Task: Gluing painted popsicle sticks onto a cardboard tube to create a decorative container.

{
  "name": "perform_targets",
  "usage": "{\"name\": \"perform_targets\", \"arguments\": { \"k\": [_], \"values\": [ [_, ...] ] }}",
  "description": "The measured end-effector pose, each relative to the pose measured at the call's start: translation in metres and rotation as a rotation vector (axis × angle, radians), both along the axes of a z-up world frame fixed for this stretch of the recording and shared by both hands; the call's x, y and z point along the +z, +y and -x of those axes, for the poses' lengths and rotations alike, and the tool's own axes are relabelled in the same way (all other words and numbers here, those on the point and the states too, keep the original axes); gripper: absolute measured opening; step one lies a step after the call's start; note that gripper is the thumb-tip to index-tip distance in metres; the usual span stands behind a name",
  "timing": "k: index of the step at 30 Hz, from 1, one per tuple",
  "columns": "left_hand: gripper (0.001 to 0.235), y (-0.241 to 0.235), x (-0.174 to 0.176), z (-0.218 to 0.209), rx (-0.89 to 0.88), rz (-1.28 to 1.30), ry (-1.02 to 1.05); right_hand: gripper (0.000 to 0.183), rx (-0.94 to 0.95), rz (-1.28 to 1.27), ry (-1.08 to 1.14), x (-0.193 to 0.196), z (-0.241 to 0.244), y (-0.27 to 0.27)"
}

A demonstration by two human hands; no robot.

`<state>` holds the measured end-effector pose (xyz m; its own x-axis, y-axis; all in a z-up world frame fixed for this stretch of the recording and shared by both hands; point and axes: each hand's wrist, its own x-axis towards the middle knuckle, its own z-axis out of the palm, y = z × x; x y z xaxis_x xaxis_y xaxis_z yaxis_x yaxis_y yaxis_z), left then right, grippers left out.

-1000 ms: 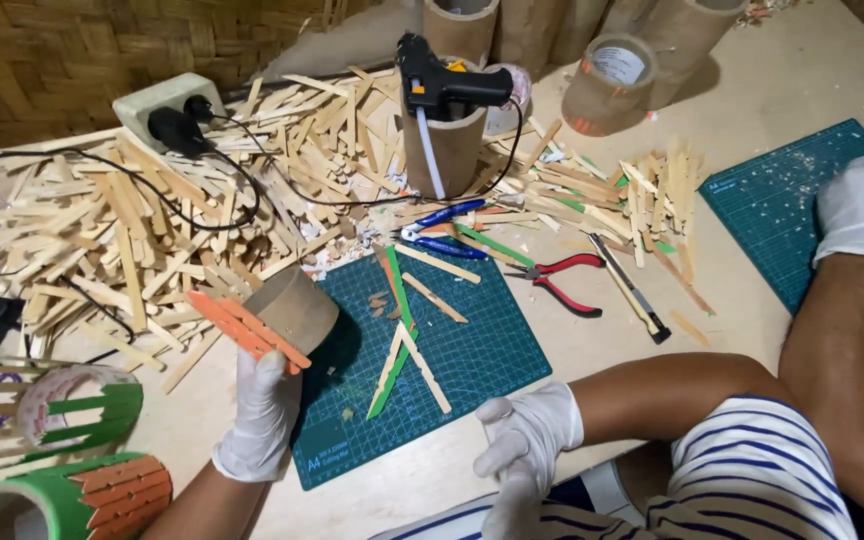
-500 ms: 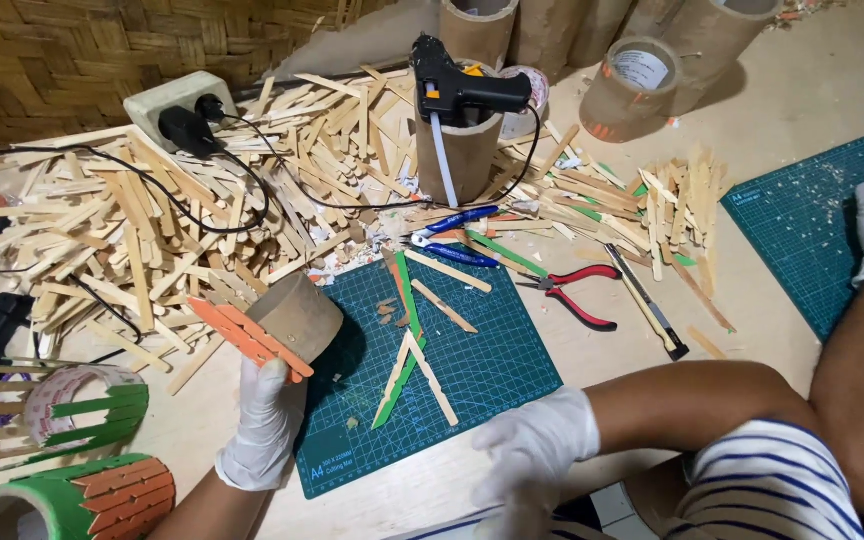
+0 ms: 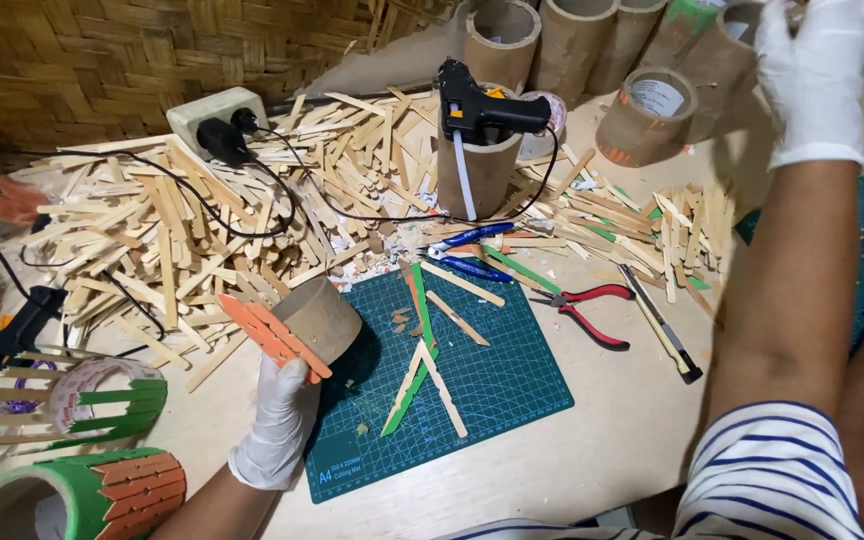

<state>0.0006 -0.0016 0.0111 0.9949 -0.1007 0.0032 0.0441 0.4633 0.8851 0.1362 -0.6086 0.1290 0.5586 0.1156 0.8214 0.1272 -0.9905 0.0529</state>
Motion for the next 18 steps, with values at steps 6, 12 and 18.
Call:
{"name": "perform_targets", "arguments": {
  "k": [6, 12, 18],
  "values": [
    [0.098, 0.003, -0.012, -0.005, -0.002, 0.025, -0.03, 0.045, -0.188, -0.032, 0.383, -0.075, -0.025, -0.073],
    [0.099, 0.005, -0.016, -0.003, 0.015, 0.03, 0.013, 0.045, -0.217, -0.329, 0.686, -0.049, 0.033, -0.042],
    [0.1, 0.003, -0.011, -0.002, 0.033, 0.004, 0.042, 0.041, -0.338, -0.381, 0.902, -0.029, 0.046, -0.021]
  ]
}}
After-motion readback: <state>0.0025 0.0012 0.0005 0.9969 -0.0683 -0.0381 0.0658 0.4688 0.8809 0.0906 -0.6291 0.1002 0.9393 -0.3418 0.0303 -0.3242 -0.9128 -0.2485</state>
